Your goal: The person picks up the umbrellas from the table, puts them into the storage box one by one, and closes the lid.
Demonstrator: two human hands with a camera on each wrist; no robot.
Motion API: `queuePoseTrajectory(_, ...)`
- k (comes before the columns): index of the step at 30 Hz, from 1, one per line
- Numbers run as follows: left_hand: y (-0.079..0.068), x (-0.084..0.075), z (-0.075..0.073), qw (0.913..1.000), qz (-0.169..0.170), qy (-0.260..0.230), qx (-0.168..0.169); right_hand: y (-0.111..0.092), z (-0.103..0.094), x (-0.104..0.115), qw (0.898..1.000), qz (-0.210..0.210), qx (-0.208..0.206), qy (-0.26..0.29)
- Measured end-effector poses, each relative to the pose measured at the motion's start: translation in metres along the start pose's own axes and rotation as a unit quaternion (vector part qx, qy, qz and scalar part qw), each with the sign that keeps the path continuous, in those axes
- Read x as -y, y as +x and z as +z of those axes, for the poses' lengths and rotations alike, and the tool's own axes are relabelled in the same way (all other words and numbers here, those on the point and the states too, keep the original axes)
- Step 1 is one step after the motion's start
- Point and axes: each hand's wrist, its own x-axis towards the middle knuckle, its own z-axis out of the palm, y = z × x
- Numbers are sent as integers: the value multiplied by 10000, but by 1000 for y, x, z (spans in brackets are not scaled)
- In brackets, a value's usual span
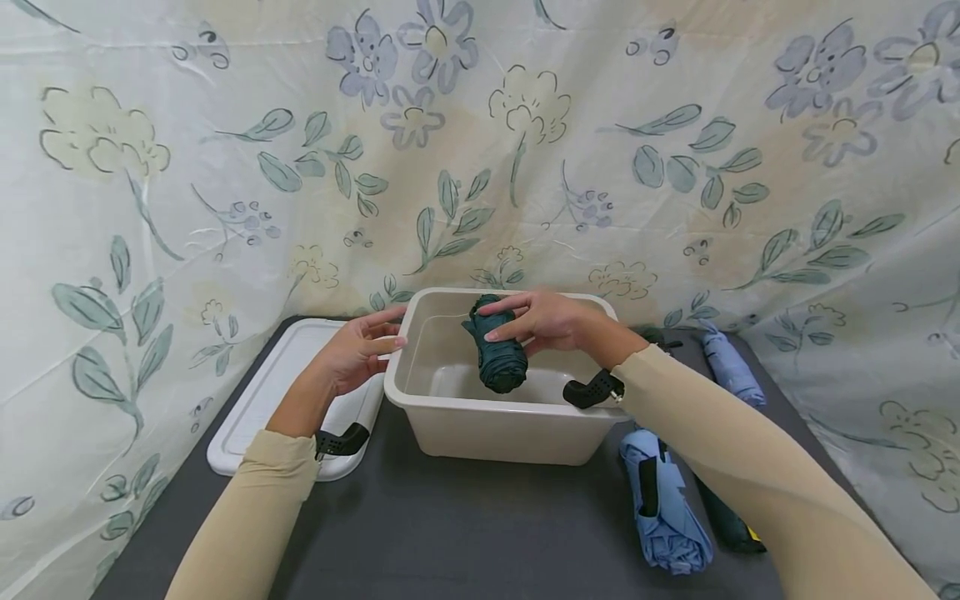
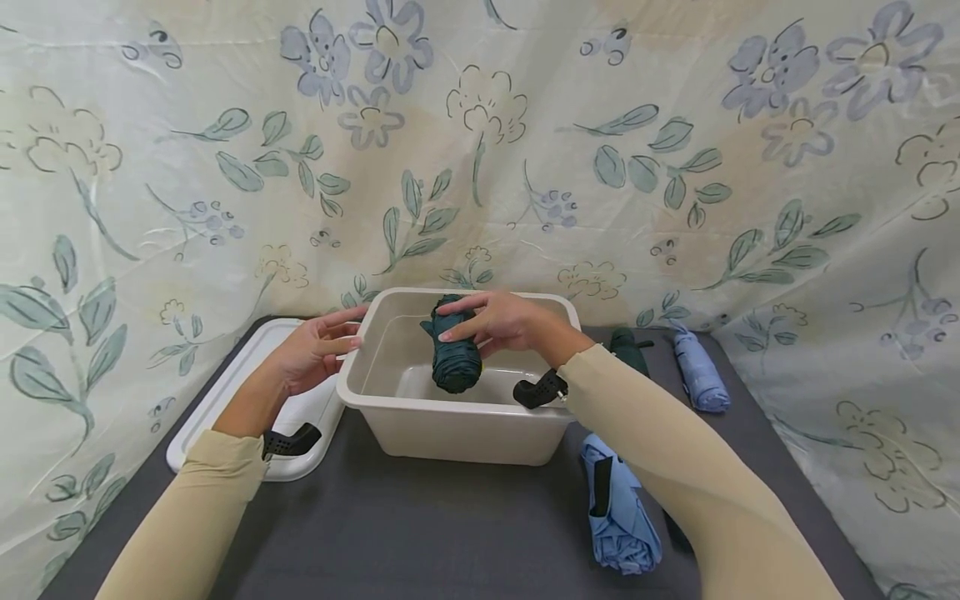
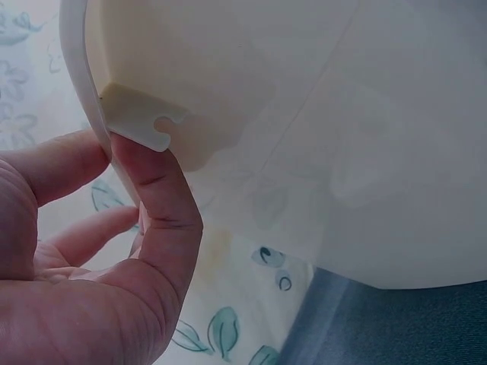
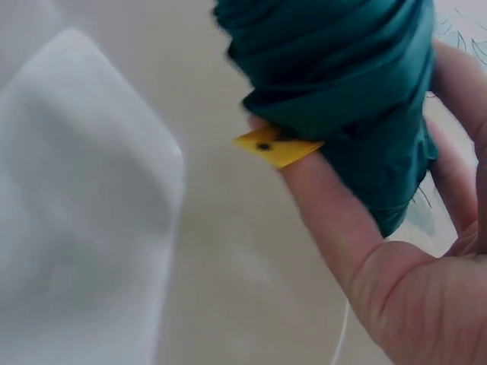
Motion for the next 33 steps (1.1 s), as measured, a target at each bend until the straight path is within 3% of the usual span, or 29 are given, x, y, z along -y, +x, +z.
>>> queuePoseTrajectory(17, 1, -4, 1, 10000, -46, -45, 57, 34, 14, 0, 9926, 691, 752, -658)
queuePoseTrajectory(33, 3, -1, 3, 10000, -49, -2, -39, 58, 33, -6, 9809, 1051, 799, -1427)
